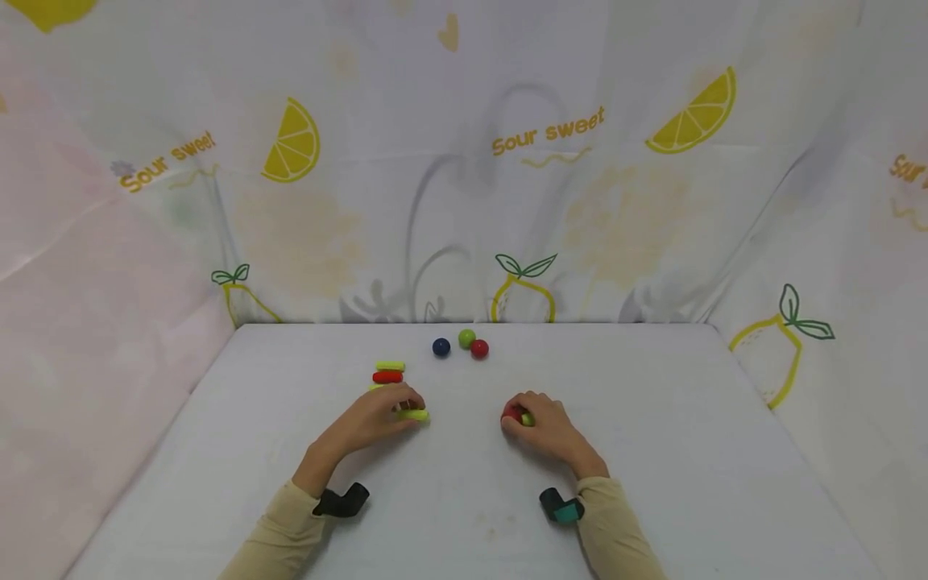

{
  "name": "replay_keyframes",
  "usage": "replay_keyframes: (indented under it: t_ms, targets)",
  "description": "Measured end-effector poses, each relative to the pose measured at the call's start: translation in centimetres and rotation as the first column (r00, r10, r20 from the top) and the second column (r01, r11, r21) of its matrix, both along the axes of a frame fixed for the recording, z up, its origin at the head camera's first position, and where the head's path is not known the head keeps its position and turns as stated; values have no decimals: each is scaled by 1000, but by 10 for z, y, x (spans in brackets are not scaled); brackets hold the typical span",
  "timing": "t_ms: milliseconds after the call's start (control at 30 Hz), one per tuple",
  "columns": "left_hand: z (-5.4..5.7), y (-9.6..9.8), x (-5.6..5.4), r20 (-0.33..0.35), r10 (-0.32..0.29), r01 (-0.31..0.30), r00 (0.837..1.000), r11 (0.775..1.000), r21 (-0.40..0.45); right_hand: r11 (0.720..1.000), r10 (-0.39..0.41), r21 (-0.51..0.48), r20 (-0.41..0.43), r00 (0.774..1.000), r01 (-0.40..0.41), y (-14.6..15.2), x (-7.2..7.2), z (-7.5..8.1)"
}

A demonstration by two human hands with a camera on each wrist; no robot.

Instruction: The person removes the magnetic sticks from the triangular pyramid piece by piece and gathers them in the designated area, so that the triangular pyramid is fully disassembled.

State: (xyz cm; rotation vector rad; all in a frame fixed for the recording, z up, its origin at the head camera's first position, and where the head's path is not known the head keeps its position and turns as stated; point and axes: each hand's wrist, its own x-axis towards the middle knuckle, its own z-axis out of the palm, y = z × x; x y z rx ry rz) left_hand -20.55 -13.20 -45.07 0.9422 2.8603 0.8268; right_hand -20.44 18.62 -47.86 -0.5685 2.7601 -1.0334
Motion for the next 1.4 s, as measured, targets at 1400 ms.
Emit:
replay_keyframes:
  t_ms: [1400]
  targets:
    - [2, -44, -8, -51, 22, -27, 998, 994, -102, 1000, -16, 11, 20, 1000, 16, -2, 0, 1]
